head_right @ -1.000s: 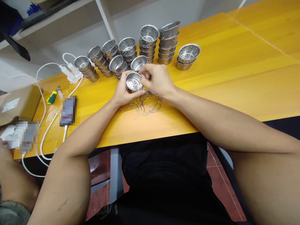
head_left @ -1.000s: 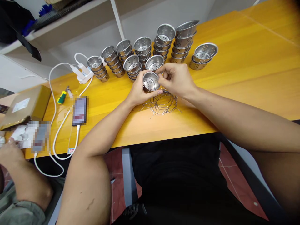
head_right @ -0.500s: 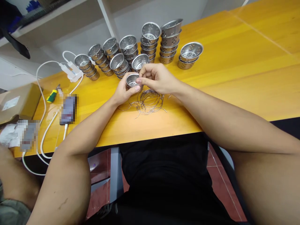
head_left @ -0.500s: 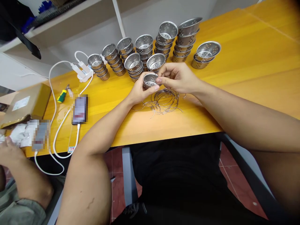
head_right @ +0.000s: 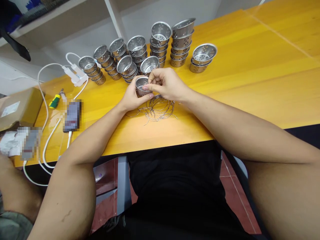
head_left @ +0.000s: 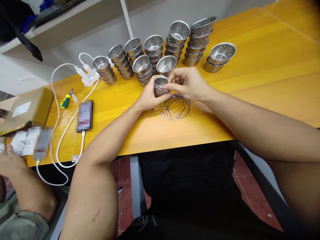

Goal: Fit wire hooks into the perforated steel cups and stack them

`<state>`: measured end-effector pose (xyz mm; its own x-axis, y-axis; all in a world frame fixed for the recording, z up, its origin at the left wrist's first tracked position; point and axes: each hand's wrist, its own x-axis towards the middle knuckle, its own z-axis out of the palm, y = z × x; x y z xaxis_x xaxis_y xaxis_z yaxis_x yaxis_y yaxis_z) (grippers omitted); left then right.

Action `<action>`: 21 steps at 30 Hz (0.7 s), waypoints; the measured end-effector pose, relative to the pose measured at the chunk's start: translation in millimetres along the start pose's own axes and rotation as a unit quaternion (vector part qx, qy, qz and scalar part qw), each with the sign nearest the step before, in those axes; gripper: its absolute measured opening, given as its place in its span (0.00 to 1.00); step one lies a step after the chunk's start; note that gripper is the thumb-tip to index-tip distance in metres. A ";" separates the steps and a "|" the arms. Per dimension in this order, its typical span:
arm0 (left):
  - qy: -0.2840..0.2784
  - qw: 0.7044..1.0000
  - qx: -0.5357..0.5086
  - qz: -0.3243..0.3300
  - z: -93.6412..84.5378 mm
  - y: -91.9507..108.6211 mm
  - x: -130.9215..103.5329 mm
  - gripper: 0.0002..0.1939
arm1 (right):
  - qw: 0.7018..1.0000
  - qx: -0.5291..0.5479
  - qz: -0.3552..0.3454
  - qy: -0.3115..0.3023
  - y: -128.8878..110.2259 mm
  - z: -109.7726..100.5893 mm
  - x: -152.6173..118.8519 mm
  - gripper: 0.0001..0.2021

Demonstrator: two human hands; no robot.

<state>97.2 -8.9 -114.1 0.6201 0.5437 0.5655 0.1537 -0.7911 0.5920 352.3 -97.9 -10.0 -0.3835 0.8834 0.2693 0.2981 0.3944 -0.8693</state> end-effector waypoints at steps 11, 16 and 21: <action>0.020 1.000 0.012 0.006 5.2 -7.2 -1.0 0.57 | 0.998 0.000 -0.043 0.034 12.9 -4.2 -2.5 0.45; 0.045 0.998 0.036 0.009 4.9 -19.3 -2.2 0.56 | 0.987 -0.040 -0.124 0.093 28.4 -12.5 -0.6 0.43; 0.057 0.997 0.057 0.012 4.4 -22.9 -2.3 0.56 | 0.982 -0.079 -0.144 0.087 29.5 -14.7 -1.7 0.37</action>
<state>95.6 6.7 -131.5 0.5347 0.5474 0.6438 0.2300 -0.8273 0.5125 374.5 -84.0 -30.0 -0.3209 0.7534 0.5740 0.3366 0.6572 -0.6744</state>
